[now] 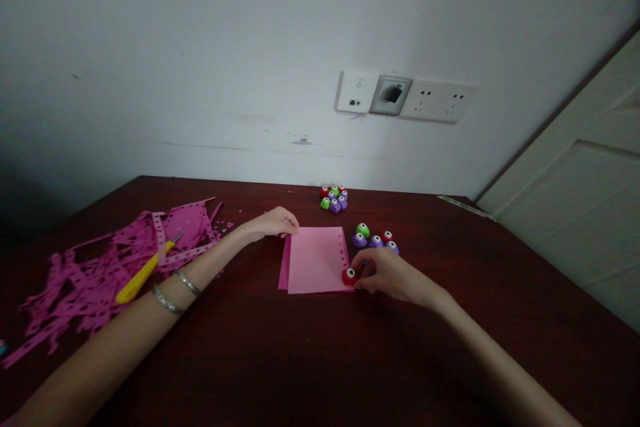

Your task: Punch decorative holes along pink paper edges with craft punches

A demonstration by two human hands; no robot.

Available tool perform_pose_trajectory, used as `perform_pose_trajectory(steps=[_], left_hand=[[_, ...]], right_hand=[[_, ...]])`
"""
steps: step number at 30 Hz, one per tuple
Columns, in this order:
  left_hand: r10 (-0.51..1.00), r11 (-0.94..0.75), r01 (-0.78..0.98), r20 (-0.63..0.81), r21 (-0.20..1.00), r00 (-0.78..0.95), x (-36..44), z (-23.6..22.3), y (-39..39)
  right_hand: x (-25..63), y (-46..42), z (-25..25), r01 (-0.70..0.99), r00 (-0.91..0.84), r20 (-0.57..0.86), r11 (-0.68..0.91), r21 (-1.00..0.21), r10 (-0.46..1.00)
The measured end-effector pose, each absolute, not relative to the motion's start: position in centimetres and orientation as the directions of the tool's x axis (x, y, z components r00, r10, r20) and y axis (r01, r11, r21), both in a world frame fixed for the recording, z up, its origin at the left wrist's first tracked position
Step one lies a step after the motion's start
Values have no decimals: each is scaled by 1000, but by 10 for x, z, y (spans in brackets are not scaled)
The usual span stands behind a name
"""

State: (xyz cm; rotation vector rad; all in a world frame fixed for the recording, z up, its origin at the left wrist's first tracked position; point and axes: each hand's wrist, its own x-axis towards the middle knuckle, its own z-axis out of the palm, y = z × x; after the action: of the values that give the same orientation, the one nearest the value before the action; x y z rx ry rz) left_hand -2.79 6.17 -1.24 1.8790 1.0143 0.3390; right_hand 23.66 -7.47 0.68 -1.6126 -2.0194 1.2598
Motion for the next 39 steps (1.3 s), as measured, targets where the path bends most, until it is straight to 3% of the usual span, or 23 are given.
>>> perform_pose_trajectory(steps=[4,8,10,15,39], left_hand=[[800,-357,612,-108,706,591,-22,-12,56],[797,-596,728,136,340,589,-10,-3,36],[715,-689,674,100,265,692,-2,1,24],[598,-743,598,-103,300,795,7,-3,10],[596,-688,590,-135,423,791,8,-9,14]], right_hand=[[237,-75,7,659,-353,-287,18,-752,890],[236,-75,7,670,-348,-287,22,-742,893],[236,-75,6,671,-351,-279,32,-741,894],[237,-75,4,656,-370,-259,53,-753,892],[243,-74,20,695,-336,-217,86,-713,916]])
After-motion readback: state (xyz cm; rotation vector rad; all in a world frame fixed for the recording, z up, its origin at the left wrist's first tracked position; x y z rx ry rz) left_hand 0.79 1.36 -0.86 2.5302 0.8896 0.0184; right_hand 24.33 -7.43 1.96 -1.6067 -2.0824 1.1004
